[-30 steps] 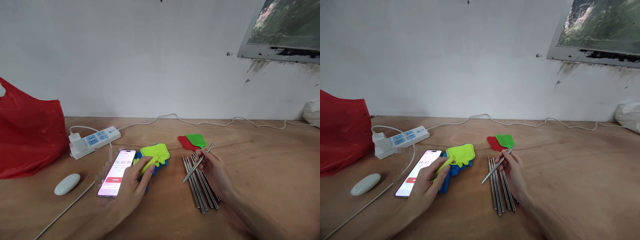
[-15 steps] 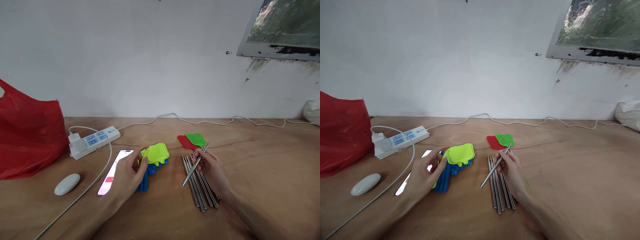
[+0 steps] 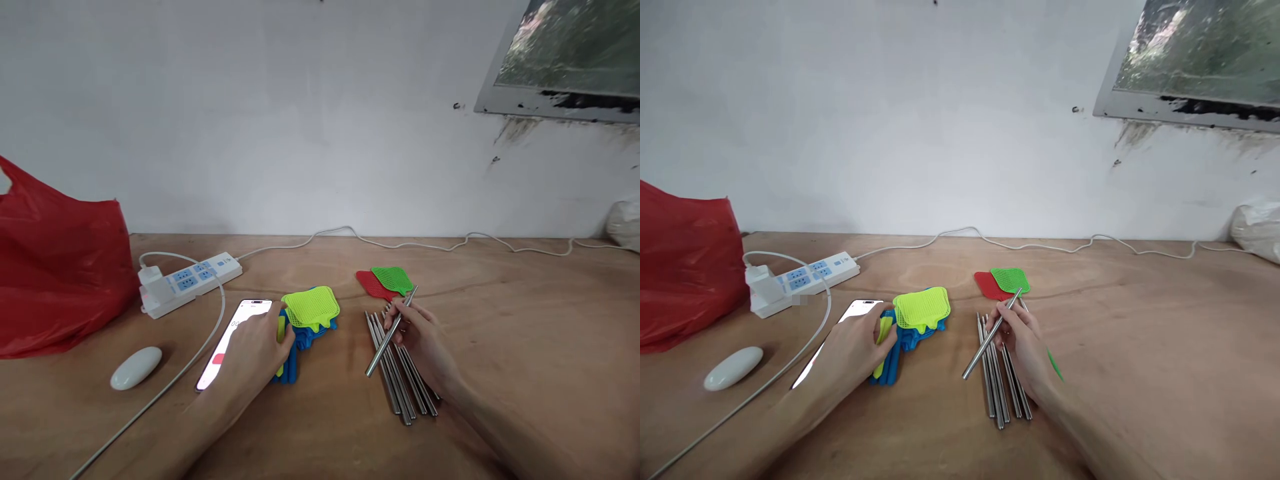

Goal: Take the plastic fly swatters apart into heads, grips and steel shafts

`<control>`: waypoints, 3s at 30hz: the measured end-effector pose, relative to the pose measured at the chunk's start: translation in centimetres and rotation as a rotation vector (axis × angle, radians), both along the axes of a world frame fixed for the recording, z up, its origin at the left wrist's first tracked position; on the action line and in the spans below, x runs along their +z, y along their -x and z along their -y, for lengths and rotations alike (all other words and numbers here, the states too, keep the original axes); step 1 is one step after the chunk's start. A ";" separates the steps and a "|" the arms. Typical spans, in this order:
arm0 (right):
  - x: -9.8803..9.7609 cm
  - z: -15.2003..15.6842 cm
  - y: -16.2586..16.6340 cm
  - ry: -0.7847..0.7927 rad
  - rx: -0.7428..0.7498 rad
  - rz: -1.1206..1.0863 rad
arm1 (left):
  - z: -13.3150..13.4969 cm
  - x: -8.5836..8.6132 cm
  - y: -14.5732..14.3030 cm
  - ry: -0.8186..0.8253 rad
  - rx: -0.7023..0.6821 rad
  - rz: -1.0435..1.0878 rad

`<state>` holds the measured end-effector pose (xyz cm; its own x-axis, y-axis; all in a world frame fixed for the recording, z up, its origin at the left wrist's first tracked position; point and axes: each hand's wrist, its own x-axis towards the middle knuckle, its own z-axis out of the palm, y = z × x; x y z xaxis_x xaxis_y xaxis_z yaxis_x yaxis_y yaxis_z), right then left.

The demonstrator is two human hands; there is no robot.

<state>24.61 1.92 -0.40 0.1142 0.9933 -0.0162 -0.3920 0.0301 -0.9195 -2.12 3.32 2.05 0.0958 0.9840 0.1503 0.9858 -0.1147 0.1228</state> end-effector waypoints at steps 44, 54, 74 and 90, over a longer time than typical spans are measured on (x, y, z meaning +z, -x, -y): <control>2.0 1.5 -0.4 -0.161 0.542 0.848 | 2.0 -1.8 -0.8 -0.209 -0.436 0.332; 1.4 1.4 -0.2 -0.257 0.481 1.127 | 2.0 -1.8 -0.9 -0.198 -0.439 0.345; 1.9 1.5 0.0 -0.349 0.372 1.297 | 2.0 -1.8 -1.0 -0.203 -0.459 0.347; 1.8 1.7 0.1 -0.444 0.418 1.363 | 1.9 -2.0 -1.0 -0.214 -0.468 0.361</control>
